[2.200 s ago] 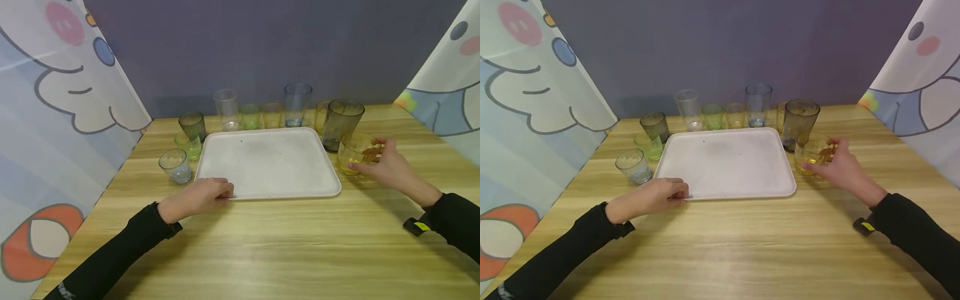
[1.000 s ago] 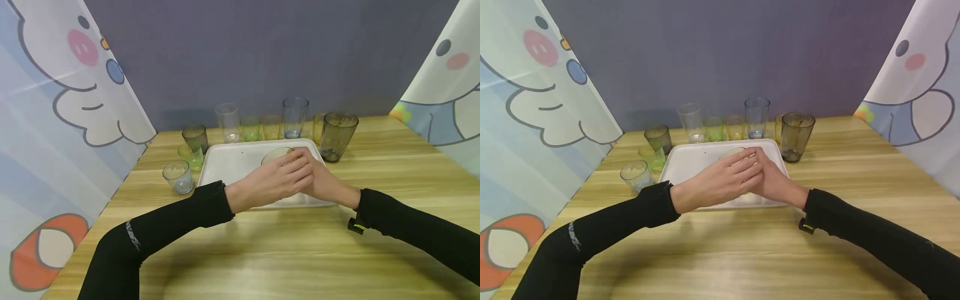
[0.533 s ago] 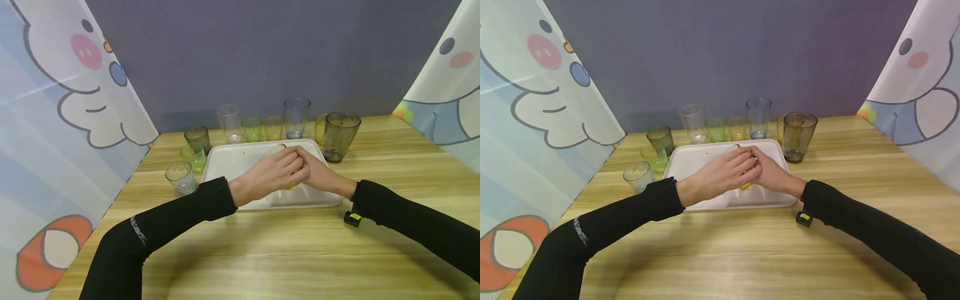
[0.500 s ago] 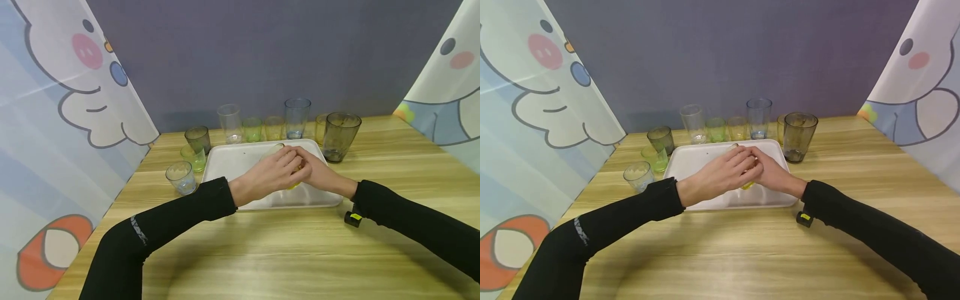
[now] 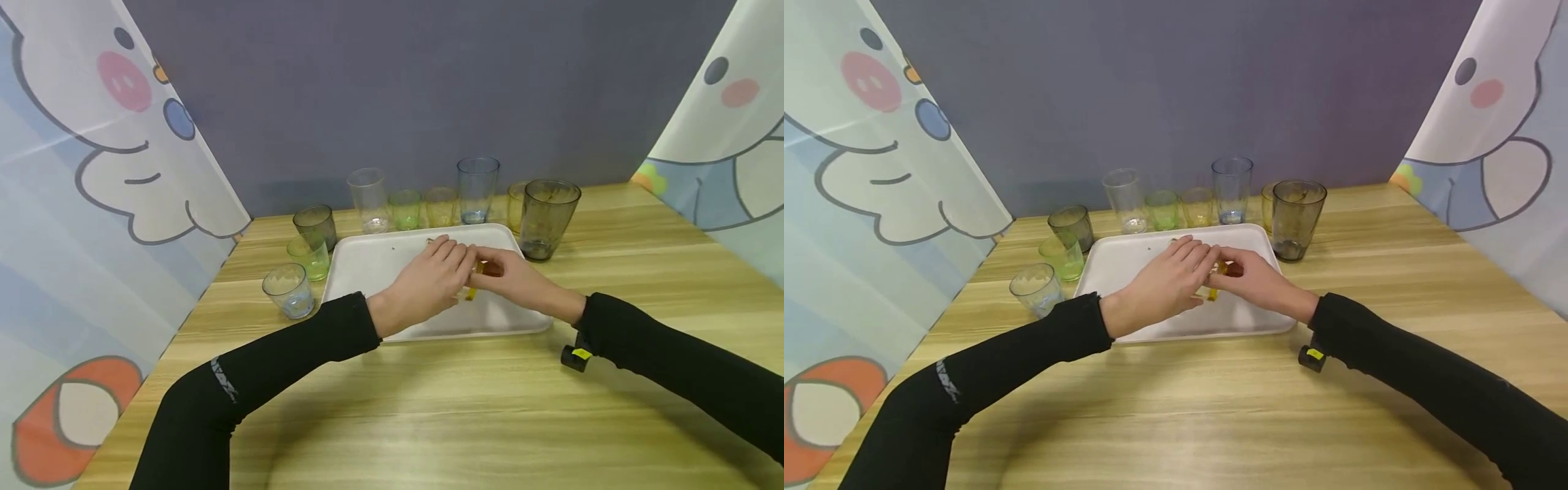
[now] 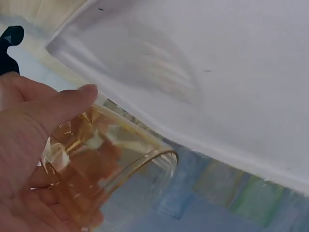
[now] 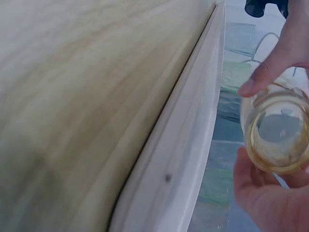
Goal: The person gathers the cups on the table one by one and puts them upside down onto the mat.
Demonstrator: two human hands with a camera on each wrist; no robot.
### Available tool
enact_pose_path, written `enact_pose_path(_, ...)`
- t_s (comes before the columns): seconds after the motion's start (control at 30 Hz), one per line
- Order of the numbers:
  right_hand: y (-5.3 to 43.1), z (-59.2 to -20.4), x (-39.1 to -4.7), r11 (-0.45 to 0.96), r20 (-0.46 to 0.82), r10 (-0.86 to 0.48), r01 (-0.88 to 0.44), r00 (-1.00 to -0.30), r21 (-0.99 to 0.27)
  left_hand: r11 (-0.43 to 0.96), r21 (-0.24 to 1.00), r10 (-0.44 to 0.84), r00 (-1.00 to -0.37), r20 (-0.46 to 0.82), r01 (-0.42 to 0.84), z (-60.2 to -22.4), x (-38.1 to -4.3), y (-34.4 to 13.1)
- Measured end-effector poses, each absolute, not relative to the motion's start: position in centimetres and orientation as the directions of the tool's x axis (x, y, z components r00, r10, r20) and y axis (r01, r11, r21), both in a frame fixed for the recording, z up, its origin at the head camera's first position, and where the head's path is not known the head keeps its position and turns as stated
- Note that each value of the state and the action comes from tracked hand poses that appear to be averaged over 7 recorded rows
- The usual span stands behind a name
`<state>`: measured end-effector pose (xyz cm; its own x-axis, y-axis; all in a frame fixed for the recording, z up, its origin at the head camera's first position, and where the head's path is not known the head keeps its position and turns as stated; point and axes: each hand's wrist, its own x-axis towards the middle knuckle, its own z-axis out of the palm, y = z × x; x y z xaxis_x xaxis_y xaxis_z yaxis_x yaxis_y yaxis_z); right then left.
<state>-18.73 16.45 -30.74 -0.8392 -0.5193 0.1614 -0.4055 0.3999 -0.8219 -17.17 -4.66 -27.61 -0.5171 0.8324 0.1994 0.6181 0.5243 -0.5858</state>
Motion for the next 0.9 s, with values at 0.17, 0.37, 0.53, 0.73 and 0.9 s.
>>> enact_pose_path(0.17, 17.5, -30.4, -18.2, 0.419, 0.113, -0.543, -0.385, -0.832, -0.823, 0.634, -0.216, 0.773, -0.616, 0.149, 0.743, -27.3, -18.3, -5.8)
enact_pose_path(0.37, 20.0, -30.4, -17.0, 0.56, 0.168, -0.461, -0.433, -0.871, -0.707, 0.734, 0.142, 0.652, -0.747, 0.13, 0.664, -27.1, -20.2, -7.7)
enact_pose_path(0.53, 22.9, -30.9, -16.4, 0.751, 0.215, -0.407, -0.459, -0.888, -0.474, 0.84, 0.188, 0.481, -0.859, 0.176, 0.509, -26.5, -21.9, -9.7)
enact_pose_path(0.73, 24.9, -31.1, -16.3, 0.832, 0.126, -0.385, -0.403, -0.914, -0.381, 0.874, 0.268, 0.368, -0.913, 0.178, 0.405, -25.7, -23.5, -11.7)
enact_pose_path(0.9, 25.4, -31.3, -16.6, 0.833, 0.03, -0.385, -0.361, -0.922, -0.419, 0.862, 0.388, 0.309, -0.945, 0.107, 0.326, -25.7, -24.6, -12.7)
